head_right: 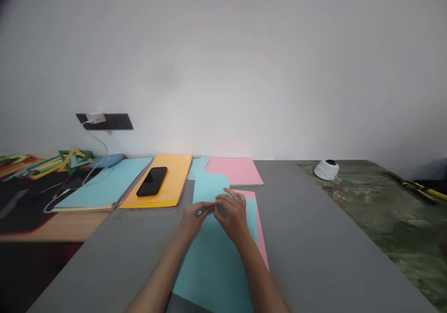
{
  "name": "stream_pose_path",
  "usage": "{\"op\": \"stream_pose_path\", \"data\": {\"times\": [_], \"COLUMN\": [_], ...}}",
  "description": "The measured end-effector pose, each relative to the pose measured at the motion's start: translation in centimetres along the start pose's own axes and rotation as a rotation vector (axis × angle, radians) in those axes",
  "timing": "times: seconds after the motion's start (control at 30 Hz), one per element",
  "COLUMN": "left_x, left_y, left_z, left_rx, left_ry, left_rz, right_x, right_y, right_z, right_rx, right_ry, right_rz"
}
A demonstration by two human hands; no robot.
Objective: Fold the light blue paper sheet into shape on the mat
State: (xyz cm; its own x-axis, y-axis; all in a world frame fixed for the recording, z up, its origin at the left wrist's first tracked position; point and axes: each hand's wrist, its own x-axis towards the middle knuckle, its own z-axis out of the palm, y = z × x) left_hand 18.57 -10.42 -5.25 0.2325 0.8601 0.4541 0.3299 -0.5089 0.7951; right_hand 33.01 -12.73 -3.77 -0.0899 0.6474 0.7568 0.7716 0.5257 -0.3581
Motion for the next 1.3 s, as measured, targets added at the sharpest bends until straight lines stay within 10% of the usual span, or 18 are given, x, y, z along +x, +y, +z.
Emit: {"op": "stream_pose_path", "data": {"times": [0.5, 0.87, 1.3], "left_x": [0.8, 0.3, 0.0], "left_y": [-1.2, 0.2, 1.1], "left_z": [-2.3, -1.6, -1.6], "left_rx": [0.043, 0.032, 0.563], "left_ry": [0.283, 0.169, 0.144], "left_rz": [-0.095, 0.18, 0.431], "right_x": [-1.1, 0.6, 0.2], "right_y": [9.1, 1.3, 0.4], "right_z": [-3.0, -2.0, -1.5], "right_rx": [-0.066, -0.084, -0.128], "right_ry": [0.086, 0.054, 0.102], "right_rz": [0.323, -0.032, -0.08]}}
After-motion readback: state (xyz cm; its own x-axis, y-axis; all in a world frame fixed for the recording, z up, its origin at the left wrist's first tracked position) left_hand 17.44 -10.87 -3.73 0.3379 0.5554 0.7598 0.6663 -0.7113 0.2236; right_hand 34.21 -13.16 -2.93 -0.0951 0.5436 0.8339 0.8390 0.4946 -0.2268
